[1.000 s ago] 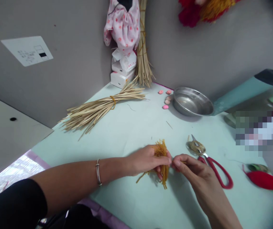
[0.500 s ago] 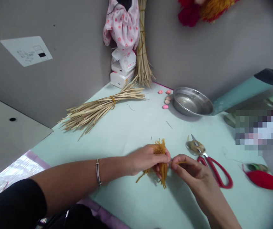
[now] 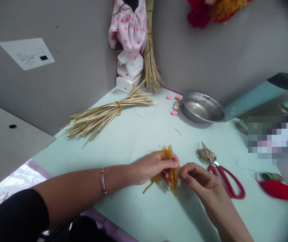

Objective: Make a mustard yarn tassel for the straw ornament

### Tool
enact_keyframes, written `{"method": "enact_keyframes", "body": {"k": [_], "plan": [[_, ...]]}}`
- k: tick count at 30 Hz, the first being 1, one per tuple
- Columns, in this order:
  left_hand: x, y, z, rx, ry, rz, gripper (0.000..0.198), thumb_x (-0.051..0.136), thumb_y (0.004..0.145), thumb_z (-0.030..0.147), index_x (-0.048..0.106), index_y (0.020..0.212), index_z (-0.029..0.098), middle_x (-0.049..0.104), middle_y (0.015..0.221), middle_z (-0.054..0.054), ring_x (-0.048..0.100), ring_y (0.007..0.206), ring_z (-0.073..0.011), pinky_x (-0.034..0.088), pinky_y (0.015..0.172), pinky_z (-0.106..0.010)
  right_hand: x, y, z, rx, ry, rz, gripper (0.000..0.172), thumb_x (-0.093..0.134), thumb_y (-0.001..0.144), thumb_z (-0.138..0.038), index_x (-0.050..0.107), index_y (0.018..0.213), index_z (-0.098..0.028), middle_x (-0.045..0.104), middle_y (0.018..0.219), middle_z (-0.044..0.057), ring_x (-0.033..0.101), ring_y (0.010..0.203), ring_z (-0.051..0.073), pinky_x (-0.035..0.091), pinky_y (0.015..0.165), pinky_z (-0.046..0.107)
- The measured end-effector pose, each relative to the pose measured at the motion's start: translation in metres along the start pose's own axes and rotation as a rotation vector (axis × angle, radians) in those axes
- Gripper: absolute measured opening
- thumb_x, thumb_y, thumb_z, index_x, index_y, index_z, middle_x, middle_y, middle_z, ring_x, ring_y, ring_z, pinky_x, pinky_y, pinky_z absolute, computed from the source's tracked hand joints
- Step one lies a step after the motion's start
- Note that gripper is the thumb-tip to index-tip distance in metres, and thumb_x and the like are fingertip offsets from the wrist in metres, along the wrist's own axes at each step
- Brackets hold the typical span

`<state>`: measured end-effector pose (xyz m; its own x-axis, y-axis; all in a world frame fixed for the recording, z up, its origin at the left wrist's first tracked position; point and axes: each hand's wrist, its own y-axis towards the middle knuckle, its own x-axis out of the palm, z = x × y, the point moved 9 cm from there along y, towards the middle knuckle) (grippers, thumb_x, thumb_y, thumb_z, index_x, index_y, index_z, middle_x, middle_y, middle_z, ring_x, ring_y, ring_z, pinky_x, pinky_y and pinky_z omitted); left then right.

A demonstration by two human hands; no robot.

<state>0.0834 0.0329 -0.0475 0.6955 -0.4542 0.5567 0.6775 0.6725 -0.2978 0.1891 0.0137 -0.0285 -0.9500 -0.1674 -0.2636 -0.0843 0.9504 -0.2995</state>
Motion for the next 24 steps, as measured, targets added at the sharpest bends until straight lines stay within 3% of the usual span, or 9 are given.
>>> {"method": "enact_keyframes", "body": {"k": [3, 9, 15, 21, 24], "plan": [[-0.001, 0.000, 0.000, 0.026, 0.027, 0.005, 0.015, 0.057, 0.082, 0.030, 0.051, 0.079, 0.016, 0.049, 0.063, 0.003, 0.045, 0.052, -0.0064, 0.044, 0.052, -0.020, -0.002, 0.002, 0.004, -0.021, 0.028, 0.016, 0.019, 0.069, 0.078, -0.039, 0.063, 0.074, -0.021, 0.062, 0.073, 0.000, 0.054, 0.071, 0.016, 0.040, 0.063, 0.025], [-0.004, 0.000, 0.000, 0.085, 0.139, 0.047, 0.018, 0.051, 0.087, 0.034, 0.049, 0.082, 0.017, 0.047, 0.064, 0.004, 0.046, 0.053, -0.0069, 0.040, 0.054, -0.021, -0.007, 0.001, 0.008, -0.123, 0.231, 0.169, 0.013, 0.075, 0.075, -0.031, 0.065, 0.075, -0.023, 0.064, 0.086, 0.000, 0.056, 0.082, 0.016, 0.043, 0.067, 0.023], [-0.007, -0.002, 0.004, 0.115, 0.178, 0.084, 0.023, 0.050, 0.087, 0.039, 0.048, 0.081, 0.017, 0.048, 0.067, 0.003, 0.045, 0.055, -0.0071, 0.036, 0.055, -0.021, 0.002, 0.000, 0.008, -0.098, 0.361, 0.167, 0.012, 0.076, 0.075, -0.027, 0.065, 0.075, -0.023, 0.063, 0.089, 0.001, 0.056, 0.084, 0.016, 0.046, 0.075, 0.026], [-0.004, -0.001, 0.004, 0.131, 0.154, 0.047, 0.027, 0.049, 0.087, 0.044, 0.046, 0.083, 0.018, 0.053, 0.069, 0.001, 0.049, 0.058, -0.0086, 0.038, 0.058, -0.023, 0.013, 0.001, 0.009, 0.020, 0.562, 0.075, 0.014, 0.076, 0.072, -0.025, 0.063, 0.069, -0.022, 0.062, 0.082, 0.001, 0.051, 0.066, 0.013, 0.044, 0.060, 0.024], [-0.007, -0.002, 0.004, 0.126, 0.221, 0.079, 0.023, 0.050, 0.088, 0.041, 0.047, 0.084, 0.018, 0.050, 0.064, 0.003, 0.048, 0.056, -0.0083, 0.038, 0.057, -0.022, 0.014, 0.002, 0.007, 0.093, 0.707, 0.021, 0.014, 0.073, 0.074, -0.029, 0.062, 0.072, -0.021, 0.057, 0.072, 0.000, 0.040, 0.051, 0.008, 0.037, 0.048, 0.021]]}}
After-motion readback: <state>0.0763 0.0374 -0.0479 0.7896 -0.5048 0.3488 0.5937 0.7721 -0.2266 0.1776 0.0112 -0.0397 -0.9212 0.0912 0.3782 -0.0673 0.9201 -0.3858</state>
